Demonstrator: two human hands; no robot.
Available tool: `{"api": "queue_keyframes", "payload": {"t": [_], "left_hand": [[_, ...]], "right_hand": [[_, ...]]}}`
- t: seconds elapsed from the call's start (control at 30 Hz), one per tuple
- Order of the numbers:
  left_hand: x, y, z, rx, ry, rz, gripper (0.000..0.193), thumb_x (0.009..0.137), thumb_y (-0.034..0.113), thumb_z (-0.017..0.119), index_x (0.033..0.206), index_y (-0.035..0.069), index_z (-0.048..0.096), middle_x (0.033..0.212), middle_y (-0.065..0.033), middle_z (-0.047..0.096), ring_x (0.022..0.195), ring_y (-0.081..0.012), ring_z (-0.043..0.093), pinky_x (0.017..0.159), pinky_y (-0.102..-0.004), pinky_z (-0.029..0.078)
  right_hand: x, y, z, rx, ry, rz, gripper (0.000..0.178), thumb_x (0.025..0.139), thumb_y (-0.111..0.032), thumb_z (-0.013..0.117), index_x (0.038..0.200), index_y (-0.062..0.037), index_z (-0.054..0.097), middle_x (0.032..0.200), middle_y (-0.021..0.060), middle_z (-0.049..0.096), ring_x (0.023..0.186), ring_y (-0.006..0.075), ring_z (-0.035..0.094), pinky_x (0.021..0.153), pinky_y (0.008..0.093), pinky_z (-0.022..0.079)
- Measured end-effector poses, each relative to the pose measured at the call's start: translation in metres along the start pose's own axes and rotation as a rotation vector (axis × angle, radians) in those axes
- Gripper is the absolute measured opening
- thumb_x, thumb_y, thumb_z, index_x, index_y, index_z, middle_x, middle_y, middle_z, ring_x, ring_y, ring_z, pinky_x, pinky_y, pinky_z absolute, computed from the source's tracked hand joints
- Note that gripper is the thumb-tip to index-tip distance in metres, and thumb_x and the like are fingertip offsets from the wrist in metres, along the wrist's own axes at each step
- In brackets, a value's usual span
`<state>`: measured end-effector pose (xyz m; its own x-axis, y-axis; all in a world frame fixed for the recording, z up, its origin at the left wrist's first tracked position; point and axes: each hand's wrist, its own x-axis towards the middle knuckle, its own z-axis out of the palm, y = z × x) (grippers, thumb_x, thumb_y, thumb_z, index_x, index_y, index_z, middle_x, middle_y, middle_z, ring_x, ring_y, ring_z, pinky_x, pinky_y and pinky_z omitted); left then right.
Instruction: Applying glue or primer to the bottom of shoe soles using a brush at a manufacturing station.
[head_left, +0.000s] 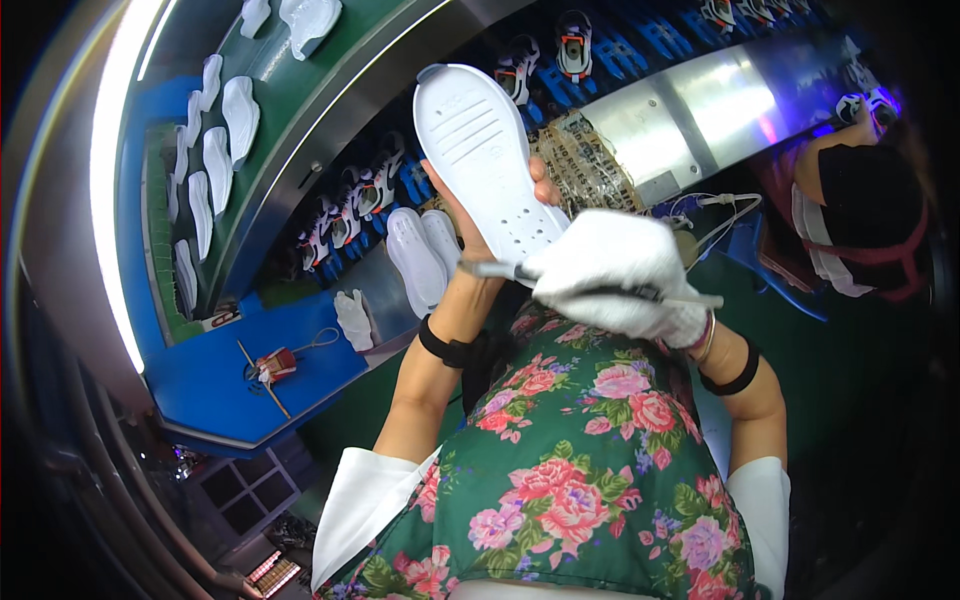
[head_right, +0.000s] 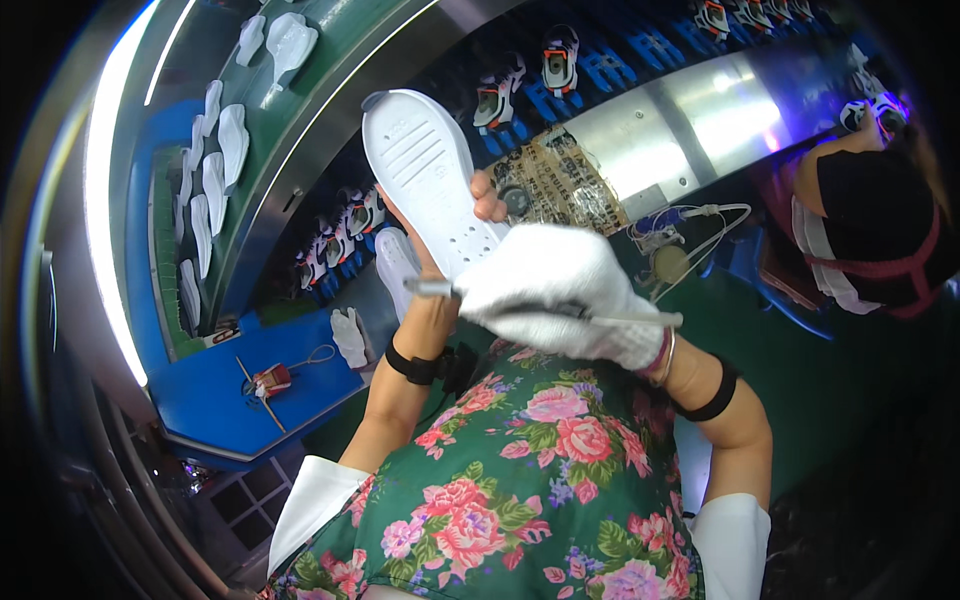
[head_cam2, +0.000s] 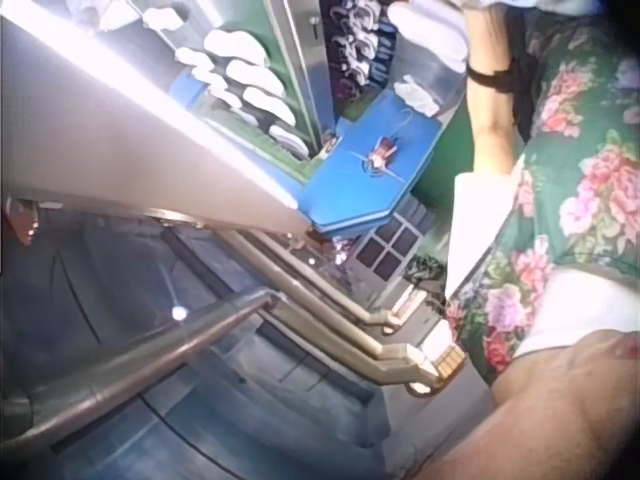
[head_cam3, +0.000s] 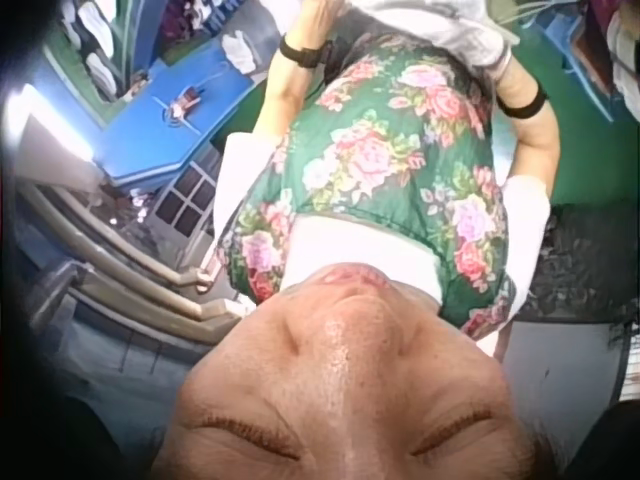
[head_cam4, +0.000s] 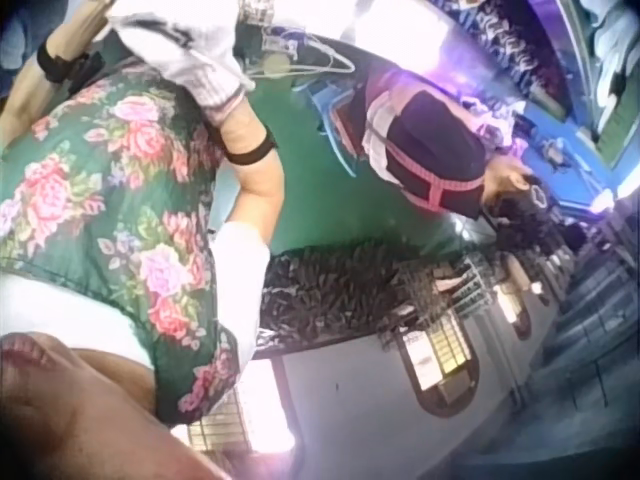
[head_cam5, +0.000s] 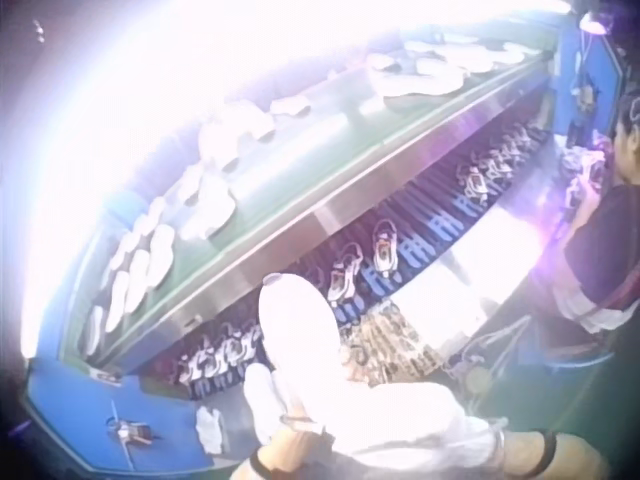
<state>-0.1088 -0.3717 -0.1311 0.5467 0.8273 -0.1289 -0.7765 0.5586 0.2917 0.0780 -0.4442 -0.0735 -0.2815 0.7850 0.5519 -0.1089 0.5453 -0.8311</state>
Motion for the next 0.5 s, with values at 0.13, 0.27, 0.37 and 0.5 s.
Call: {"api": "queue_keyframes", "payload": {"t": [0.13, 0.27, 0.37, 0.5], "left_hand": [[0.006, 0.003, 0.003, 0.085, 0.012, -0.067, 0.106, 0.073, 0.098, 0.031, 0.124, 0.007, 0.051, 0.096, -0.0168, 0.057, 0.076, -0.0265, 0.057, 0.068, -0.0403, 0.049], [0.009, 0.006, 0.0, -0.061, 0.013, -0.041, 0.103, 0.076, 0.096, 0.03, 0.126, 0.009, 0.051, 0.093, -0.0155, 0.056, 0.071, -0.0241, 0.054, 0.065, -0.0388, 0.048], [0.011, 0.008, -0.001, 0.063, 0.007, -0.046, 0.104, 0.079, 0.095, 0.026, 0.132, 0.01, 0.051, 0.091, -0.017, 0.058, 0.068, -0.0259, 0.058, 0.063, -0.04, 0.049], [0.024, 0.016, -0.007, 0.121, -0.05, -0.219, 0.108, 0.078, 0.096, 0.024, 0.141, 0.011, 0.047, 0.097, -0.0234, 0.063, 0.072, -0.0327, 0.067, 0.063, -0.0429, 0.057]], "right_hand": [[-0.004, -0.001, 0.0, -0.431, 0.015, -0.135, 0.026, 0.071, -0.004, 0.079, 0.096, -0.0073, 0.075, 0.099, 0.0112, 0.075, 0.083, 0.027, 0.071, 0.076, 0.0365, 0.056], [-0.008, -0.004, 0.0, -0.05, -0.036, -0.027, 0.026, 0.071, -0.002, 0.08, 0.096, -0.0081, 0.076, 0.096, 0.0106, 0.075, 0.078, 0.0256, 0.07, 0.069, 0.0353, 0.056], [-0.007, 0.003, -0.003, -0.232, 0.117, -0.012, 0.024, 0.072, -0.001, 0.08, 0.095, -0.0073, 0.076, 0.093, 0.0098, 0.075, 0.078, 0.0255, 0.07, 0.07, 0.0348, 0.056], [-0.014, 0.003, 0.003, -0.329, -0.099, -0.085, 0.024, 0.072, -0.002, 0.08, 0.094, -0.0071, 0.075, 0.095, 0.0098, 0.075, 0.079, 0.025, 0.071, 0.07, 0.0351, 0.056]]}}
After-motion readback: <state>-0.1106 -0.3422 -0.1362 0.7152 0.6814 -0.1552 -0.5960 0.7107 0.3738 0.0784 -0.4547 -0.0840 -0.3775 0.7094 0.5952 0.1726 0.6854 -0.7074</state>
